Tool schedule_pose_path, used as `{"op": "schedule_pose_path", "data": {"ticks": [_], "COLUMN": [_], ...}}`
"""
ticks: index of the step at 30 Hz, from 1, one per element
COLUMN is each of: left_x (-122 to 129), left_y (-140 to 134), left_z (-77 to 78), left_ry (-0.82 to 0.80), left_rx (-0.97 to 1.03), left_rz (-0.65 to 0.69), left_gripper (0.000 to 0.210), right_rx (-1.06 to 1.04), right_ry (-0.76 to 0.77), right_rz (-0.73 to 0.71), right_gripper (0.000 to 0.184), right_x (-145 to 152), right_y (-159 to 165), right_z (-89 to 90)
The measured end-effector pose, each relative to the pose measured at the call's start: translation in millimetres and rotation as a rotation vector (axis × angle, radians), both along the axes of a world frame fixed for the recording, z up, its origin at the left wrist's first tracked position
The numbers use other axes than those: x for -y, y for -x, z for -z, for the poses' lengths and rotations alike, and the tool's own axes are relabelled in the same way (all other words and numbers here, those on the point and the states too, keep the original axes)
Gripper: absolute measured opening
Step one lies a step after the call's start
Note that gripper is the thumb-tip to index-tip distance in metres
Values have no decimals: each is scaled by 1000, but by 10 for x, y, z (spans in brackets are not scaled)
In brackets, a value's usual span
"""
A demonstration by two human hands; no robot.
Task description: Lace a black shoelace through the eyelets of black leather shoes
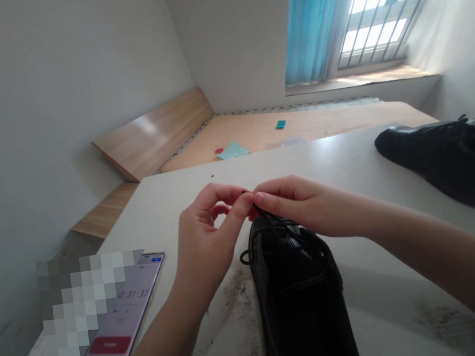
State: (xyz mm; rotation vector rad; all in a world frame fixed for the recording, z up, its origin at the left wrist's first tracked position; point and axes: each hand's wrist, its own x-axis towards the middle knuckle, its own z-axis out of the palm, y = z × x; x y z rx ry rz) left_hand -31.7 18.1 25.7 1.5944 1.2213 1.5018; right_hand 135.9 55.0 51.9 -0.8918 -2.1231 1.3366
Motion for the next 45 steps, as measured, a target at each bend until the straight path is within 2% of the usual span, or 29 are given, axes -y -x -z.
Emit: {"op": "schedule_pose_path", "data": {"ticks": [3,6,8,10,11,13,16,17,19,23,26,29,33,39,45], "left_x": [-11,-40,-52,-49,-42,-24,-7,-7,-14,-28,-29,-29,-33,-24,-6], "left_y": [10,25,33,31,26,10,-6,-7,-7,-32,-79,-118,-130,-153,-181], "left_z": [-4,3,12,18,19,13,5,10,37,139,185,184,182,200,255], "left_ry": [18,98,183,235,241,246,251,246,229,172,195,247,209,100,66], "left_rx": [16,-6,-151,-343,-421,-519,-587,-606,-631,-536,-373,-310,-314,-366,-472], "left_rz": [31,88,168,262,306,372,408,409,406,370,358,341,355,430,384], "left_gripper": [12,24,31,28,28,34,42,43,42,29,16,12,13,24,30], "right_rx": [-86,-275,-388,-403,-358,-140,397,559,743,673,629,626,597,609,486], "right_ry": [82,287,422,399,301,-32,-594,-715,-818,-674,-610,-584,-503,-462,-377], "right_rz": [-100,-162,-177,-130,-86,21,165,187,149,-65,-26,36,49,47,-32], "right_gripper": [34,34,33,34,35,35,28,25,23,25,27,29,32,29,33], "right_x": [33,71,88,99,105,125,183,208,262,331,315,255,180,149,167], "right_y": [3,-17,-56,-111,-143,-212,-327,-366,-434,-485,-439,-367,-306,-296,-306], "right_z": [-6,-53,-120,-205,-248,-317,-347,-340,-322,-341,-380,-389,-367,-336,-362]}}
